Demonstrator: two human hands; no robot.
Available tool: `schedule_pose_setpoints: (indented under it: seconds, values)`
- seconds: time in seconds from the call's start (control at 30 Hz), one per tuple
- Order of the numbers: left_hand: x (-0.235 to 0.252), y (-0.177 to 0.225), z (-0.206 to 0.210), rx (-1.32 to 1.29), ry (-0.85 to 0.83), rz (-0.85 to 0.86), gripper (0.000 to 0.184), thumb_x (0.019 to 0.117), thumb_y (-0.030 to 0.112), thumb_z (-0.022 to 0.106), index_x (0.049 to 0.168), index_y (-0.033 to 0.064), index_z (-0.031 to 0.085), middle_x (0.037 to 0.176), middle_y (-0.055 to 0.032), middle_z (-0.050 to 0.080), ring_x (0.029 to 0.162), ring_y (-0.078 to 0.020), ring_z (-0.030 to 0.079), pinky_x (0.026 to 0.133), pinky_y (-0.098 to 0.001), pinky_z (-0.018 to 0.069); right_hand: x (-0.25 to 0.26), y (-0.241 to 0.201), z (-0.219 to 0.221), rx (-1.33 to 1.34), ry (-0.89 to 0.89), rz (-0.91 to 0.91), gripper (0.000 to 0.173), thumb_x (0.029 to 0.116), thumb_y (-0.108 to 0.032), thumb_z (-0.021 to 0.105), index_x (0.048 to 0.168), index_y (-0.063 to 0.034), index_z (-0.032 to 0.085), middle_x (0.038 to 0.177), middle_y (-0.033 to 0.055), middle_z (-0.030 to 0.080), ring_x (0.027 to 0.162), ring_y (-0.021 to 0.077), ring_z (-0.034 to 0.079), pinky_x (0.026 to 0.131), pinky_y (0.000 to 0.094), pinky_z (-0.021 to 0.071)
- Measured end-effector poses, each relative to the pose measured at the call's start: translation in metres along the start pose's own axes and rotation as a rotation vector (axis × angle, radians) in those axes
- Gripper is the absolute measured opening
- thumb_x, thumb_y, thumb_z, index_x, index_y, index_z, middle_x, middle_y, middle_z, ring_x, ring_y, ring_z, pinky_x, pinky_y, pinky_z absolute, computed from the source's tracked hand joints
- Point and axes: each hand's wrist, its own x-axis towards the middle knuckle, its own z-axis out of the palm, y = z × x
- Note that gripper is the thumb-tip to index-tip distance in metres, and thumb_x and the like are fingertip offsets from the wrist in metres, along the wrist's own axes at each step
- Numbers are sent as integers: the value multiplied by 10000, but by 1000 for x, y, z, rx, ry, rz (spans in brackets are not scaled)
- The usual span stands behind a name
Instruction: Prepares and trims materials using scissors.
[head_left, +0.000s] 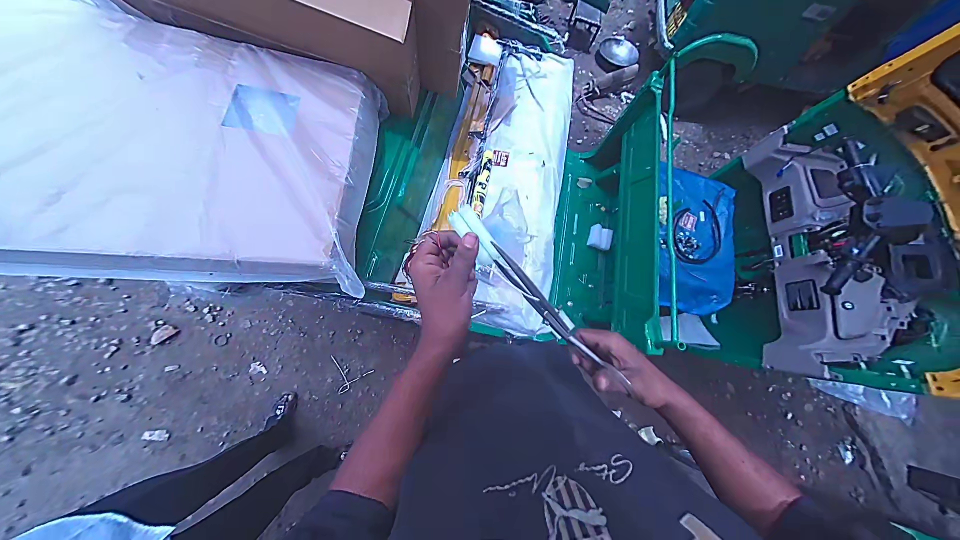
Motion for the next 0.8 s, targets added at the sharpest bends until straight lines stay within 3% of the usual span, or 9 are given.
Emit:
schedule_pose_setpoints:
  seconds: [0.37,0.67,0.8]
  values:
    - [-22,-25,12,-34,-6,-63,113,1013,183,651,996,113,565,731,-16,548,482,-87,464,430,-221,433,23,-5,18,20,73,-11,732,806,-805,648,953,-88,628,697,-37,525,568,53,481,498,232,402]
    - [-20,-43,22,-26,28,-120,120,1038,224,616,976,147,549,695,13,492,460,-76,396,411,-211,374,31,0,17,-13,85,15,724,808,-800,651,967,-94,632,702,-42,532,577,49,484,508,231,403]
    - [-10,-52,31,-25,1,-143,125,1040,231,612,981,157,531,716,18,497,463,-68,416,414,-207,402,35,8,7,46,99,30,698,830,-780,647,953,-93,628,702,-34,530,562,53,478,494,232,403]
